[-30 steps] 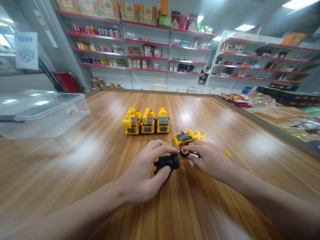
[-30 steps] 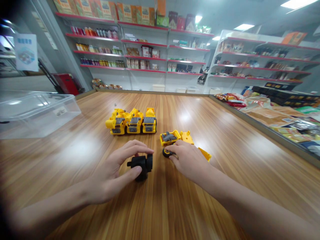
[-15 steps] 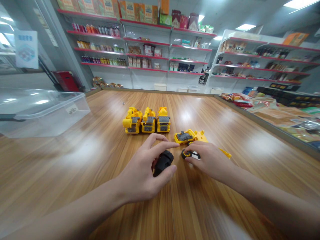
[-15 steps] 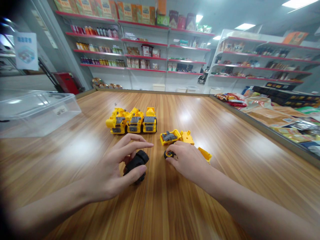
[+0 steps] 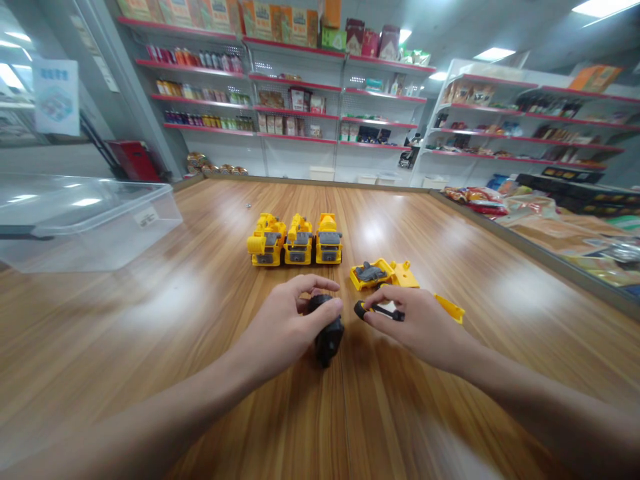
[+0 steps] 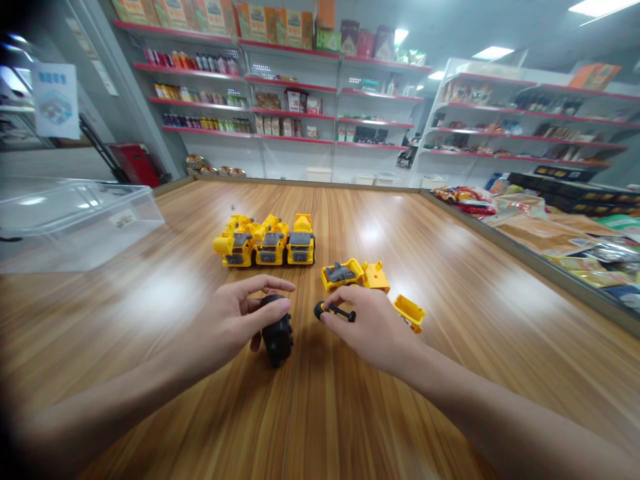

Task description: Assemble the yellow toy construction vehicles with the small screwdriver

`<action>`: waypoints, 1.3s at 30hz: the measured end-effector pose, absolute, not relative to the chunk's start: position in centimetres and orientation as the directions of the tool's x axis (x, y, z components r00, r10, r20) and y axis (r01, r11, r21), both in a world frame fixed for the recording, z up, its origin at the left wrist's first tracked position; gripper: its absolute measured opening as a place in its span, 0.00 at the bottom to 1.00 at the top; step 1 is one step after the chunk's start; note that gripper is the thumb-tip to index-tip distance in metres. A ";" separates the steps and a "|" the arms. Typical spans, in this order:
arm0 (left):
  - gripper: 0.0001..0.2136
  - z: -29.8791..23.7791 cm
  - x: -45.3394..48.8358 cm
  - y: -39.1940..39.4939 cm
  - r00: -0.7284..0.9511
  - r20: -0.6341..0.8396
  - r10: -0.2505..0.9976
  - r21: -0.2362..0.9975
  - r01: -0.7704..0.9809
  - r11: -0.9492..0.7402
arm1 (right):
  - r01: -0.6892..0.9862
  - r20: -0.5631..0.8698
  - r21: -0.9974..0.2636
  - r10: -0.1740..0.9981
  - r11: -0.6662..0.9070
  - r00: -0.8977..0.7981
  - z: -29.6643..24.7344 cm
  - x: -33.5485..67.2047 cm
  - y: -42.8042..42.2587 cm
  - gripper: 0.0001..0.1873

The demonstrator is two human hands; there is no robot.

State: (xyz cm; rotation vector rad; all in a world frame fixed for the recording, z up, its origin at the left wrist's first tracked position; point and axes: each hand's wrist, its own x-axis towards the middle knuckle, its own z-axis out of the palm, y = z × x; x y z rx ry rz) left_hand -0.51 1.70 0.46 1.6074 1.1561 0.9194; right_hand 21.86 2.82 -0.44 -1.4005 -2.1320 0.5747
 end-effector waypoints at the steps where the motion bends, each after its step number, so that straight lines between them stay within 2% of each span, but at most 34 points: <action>1: 0.15 0.4 -0.6 1.8 0.248 0.059 0.967 0.951 0.282 -0.130 | 0.673 0.189 -0.646 0.930 0.360 -0.316 -0.2 21.8 2.8 0.07; 3: 0.15 0.2 -0.7 1.9 0.193 0.067 0.979 0.946 0.299 -0.123 | 0.584 0.152 -0.755 0.946 0.298 -0.286 0.2 21.6 2.8 0.08; 6: 0.13 0.2 -0.8 1.9 0.196 0.034 0.980 0.964 0.253 -0.084 | 0.329 -0.008 -0.941 0.965 0.081 -0.261 0.5 21.5 2.8 0.11; 9: 0.11 0.3 -0.8 1.6 0.282 -0.022 0.959 0.988 0.155 -0.023 | 0.081 -0.099 -0.994 0.944 -0.077 -0.314 0.7 21.6 2.7 0.12; 11: 0.11 0.3 -0.6 1.3 0.327 -0.027 0.945 0.993 0.116 -0.012 | 0.018 -0.124 -0.992 0.930 -0.125 -0.346 0.6 21.7 2.7 0.12; 20: 0.10 -0.1 -0.3 1.1 0.336 0.116 0.935 0.910 0.340 -0.235 | -0.014 -0.146 -0.987 0.923 -0.162 -0.357 0.3 21.7 2.5 0.11; 24: 0.10 -0.6 -0.4 1.2 0.328 0.141 0.934 0.878 0.395 -0.271 | -0.013 -0.139 -0.988 0.921 -0.154 -0.363 0.2 21.5 2.5 0.11; 33: 0.11 -0.8 -0.3 1.3 0.293 0.195 0.936 0.832 0.455 -0.316 | -0.012 -0.122 -0.991 0.933 -0.133 -0.338 0.0 21.1 2.1 0.13; 39: 0.11 -0.8 -0.2 1.0 0.333 0.212 0.919 0.849 0.402 -0.342 | 0.079 -0.048 -0.997 0.938 -0.022 -0.343 -0.3 21.2 2.0 0.13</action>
